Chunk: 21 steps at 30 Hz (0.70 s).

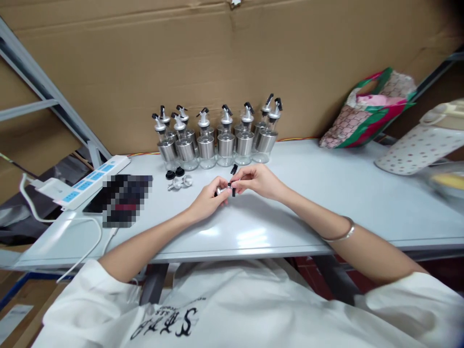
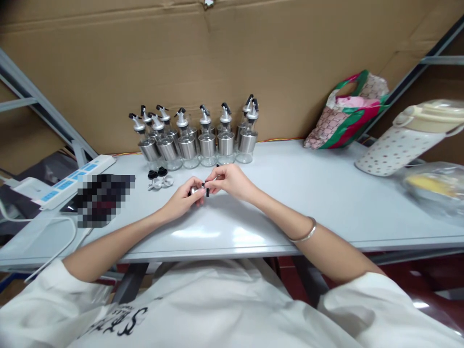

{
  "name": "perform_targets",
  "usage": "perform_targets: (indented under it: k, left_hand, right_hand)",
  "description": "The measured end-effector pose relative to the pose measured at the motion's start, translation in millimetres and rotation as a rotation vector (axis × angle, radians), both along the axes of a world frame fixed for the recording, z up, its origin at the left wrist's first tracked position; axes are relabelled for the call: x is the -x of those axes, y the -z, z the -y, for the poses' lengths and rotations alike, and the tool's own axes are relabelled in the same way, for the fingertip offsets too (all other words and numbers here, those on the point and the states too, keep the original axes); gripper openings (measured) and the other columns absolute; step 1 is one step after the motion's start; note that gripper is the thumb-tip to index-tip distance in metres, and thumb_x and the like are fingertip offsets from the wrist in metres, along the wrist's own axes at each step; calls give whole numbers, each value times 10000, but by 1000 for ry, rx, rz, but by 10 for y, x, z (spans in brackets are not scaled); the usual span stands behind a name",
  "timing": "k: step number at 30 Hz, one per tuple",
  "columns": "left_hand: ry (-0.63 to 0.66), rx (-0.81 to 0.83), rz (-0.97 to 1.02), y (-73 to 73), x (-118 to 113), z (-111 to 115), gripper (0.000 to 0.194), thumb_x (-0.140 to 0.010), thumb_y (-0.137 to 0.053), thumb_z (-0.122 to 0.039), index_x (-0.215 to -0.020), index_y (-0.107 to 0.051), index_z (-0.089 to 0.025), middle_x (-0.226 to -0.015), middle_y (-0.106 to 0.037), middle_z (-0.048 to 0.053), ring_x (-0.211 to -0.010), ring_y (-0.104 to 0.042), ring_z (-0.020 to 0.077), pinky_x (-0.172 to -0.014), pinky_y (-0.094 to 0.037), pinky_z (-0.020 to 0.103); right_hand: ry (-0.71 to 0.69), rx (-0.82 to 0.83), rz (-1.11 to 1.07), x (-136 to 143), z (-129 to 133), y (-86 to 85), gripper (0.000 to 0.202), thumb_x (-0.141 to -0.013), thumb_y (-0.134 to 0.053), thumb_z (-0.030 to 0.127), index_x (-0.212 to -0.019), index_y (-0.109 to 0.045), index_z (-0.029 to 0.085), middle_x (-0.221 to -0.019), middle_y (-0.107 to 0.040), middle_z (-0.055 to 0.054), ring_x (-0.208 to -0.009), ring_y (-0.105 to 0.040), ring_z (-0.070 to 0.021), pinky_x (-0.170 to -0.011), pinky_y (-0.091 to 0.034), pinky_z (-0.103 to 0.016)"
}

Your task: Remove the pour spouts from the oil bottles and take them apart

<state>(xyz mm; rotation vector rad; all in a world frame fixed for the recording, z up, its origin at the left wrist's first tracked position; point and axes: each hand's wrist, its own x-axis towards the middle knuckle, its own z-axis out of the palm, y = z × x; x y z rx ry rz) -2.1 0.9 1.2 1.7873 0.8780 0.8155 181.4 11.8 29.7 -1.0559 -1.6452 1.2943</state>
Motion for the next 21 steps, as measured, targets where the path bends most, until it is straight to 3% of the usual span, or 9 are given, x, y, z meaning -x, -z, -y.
perform_targets:
  k: [12, 21]
  left_hand:
    - [20, -15, -10, -18, 9, 13, 215, -860, -499, -390, -866, -463, -178, -724, -505, -40, -610, -511, 88, -609, -393, 223]
    - [67, 17, 55, 21, 10, -8, 241, -853, -520, -400, -905, -520, -164, -815, -549, -4, -691, -521, 106, -631, -423, 233]
  right_hand:
    - [-73, -70, 76, -20, 41, -41, 373, -572, -801, 427, -650, -557, 155, -546, -640, 1, -527, -615, -126, -537, -482, -247]
    - [-102, -203, 119, -53, -17, 76, 334, -662, -736, 454, -651, -583, 157, -585, -636, -13, -565, -607, -138, -567, -474, -262]
